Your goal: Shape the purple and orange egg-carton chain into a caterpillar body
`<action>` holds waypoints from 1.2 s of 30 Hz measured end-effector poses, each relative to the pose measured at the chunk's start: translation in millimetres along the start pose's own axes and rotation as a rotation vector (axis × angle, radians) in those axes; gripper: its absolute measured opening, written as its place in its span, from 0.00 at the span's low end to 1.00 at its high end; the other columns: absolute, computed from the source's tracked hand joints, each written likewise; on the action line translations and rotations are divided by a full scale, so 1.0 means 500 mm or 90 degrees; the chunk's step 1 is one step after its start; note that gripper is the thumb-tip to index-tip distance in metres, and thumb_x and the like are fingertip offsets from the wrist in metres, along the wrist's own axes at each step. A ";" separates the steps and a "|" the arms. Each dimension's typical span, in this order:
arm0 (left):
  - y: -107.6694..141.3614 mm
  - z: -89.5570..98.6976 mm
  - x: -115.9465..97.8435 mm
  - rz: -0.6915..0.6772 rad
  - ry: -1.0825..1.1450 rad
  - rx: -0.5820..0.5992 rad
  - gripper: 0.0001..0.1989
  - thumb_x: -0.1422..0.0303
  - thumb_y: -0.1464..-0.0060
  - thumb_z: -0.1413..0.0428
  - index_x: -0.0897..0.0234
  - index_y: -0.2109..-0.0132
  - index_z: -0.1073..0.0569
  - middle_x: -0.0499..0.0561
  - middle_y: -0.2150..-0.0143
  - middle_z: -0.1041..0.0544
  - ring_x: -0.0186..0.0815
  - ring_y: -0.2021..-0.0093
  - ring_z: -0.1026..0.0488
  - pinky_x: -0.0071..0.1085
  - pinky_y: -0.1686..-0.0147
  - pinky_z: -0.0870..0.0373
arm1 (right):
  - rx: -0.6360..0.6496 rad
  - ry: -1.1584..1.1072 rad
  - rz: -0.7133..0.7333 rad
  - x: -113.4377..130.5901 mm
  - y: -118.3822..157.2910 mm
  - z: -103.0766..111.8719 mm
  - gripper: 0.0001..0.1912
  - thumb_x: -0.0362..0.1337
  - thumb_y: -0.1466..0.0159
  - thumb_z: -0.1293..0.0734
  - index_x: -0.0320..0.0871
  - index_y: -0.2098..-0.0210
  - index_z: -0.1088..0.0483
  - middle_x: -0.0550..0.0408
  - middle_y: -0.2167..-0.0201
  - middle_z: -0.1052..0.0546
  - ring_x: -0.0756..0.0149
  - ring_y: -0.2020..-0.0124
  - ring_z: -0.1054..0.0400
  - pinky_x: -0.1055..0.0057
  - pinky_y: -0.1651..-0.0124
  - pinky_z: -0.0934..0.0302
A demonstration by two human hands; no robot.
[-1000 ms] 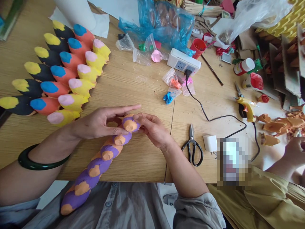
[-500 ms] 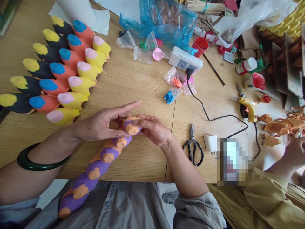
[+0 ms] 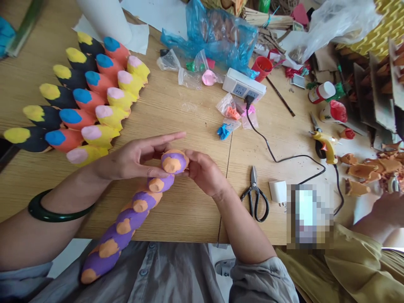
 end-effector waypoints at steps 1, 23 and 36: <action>0.002 0.002 0.002 0.017 0.033 0.013 0.46 0.64 0.45 0.28 0.48 0.22 0.33 0.49 0.56 0.19 0.41 0.54 0.22 0.35 0.50 0.24 | 0.014 0.012 0.009 0.006 0.003 -0.004 0.20 0.54 0.41 0.20 0.45 0.67 0.21 0.57 0.69 0.22 0.65 0.66 0.29 0.67 0.58 0.31; 0.002 0.010 0.070 0.173 0.306 -0.028 0.22 0.72 0.44 0.29 0.53 0.42 0.13 0.47 0.66 0.16 0.36 0.63 0.19 0.30 0.58 0.28 | -0.008 0.062 0.002 -0.018 0.009 -0.012 0.20 0.52 0.43 0.17 0.44 0.69 0.21 0.58 0.71 0.23 0.67 0.67 0.32 0.68 0.57 0.37; -0.005 0.003 0.045 0.113 0.366 -0.010 0.27 0.76 0.45 0.28 0.56 0.39 0.16 0.50 0.60 0.10 0.33 0.62 0.15 0.28 0.55 0.25 | -0.028 -0.008 -0.016 -0.022 0.005 0.002 0.19 0.52 0.44 0.17 0.45 0.71 0.22 0.57 0.71 0.23 0.65 0.67 0.32 0.65 0.56 0.37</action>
Point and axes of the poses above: each hand's wrist, its own y-axis away from the middle knuckle, its own z-axis out of the back of the hand, x = y × z, the point moved 10 cm from there along -y, towards the middle knuckle
